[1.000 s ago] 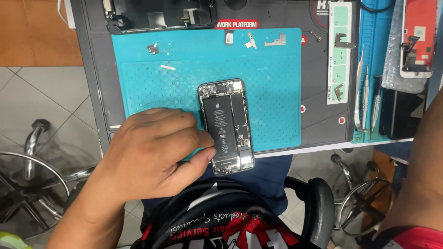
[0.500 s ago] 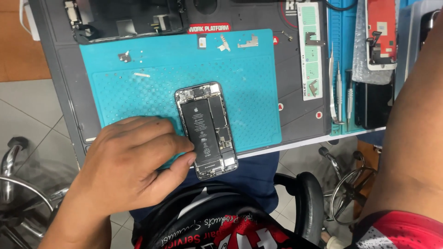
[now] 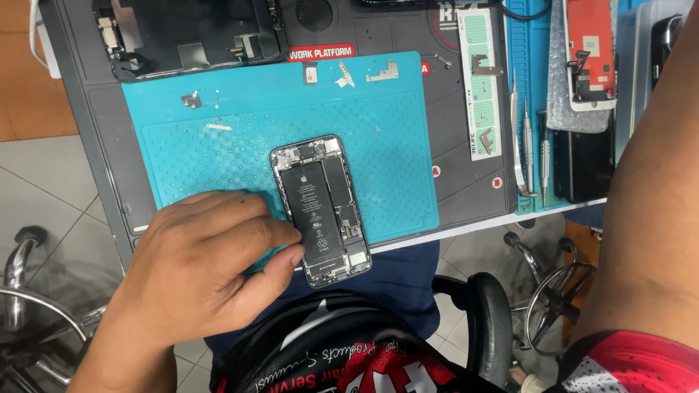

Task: Removing internal screws from a smartphone using a precision screwdriver on a repair bench.

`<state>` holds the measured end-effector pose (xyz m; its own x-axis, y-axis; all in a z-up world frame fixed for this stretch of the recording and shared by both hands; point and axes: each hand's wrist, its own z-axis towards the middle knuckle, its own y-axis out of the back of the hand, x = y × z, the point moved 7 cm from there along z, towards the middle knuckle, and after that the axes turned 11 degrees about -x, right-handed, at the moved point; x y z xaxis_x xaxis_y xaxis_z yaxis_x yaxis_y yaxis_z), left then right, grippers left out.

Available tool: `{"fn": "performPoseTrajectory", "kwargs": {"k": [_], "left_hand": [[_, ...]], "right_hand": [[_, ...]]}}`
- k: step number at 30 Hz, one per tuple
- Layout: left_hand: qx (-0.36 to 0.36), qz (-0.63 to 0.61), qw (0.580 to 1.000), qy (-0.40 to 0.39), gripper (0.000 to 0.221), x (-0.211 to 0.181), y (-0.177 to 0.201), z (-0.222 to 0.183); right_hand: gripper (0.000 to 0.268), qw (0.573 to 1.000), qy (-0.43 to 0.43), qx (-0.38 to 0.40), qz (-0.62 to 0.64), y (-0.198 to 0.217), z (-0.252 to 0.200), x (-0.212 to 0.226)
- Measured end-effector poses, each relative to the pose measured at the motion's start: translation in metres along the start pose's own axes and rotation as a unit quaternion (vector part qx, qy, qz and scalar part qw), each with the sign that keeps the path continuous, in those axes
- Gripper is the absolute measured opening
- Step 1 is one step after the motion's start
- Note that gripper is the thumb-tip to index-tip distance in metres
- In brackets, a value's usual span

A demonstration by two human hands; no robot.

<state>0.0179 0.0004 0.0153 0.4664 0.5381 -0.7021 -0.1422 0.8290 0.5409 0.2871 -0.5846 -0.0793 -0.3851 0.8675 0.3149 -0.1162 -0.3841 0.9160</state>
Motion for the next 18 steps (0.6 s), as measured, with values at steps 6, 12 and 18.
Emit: {"fn": "performPoseTrajectory", "kwargs": {"k": [6, 12, 18], "left_hand": [[-0.002, -0.002, 1.0, -0.005, 0.016, 0.001, 0.0, -0.001], [0.001, 0.002, 1.0, -0.002, 0.016, 0.001, 0.0, -0.001], [-0.008, 0.005, 1.0, -0.008, 0.016, -0.001, 0.002, 0.0]], "right_hand": [[0.02, 1.0, -0.002, -0.002, -0.01, 0.004, -0.004, 0.003], [0.02, 1.0, -0.002, 0.005, -0.016, -0.001, -0.01, 0.007], [0.02, 1.0, 0.006, 0.012, -0.009, -0.02, -0.007, 0.018]]}}
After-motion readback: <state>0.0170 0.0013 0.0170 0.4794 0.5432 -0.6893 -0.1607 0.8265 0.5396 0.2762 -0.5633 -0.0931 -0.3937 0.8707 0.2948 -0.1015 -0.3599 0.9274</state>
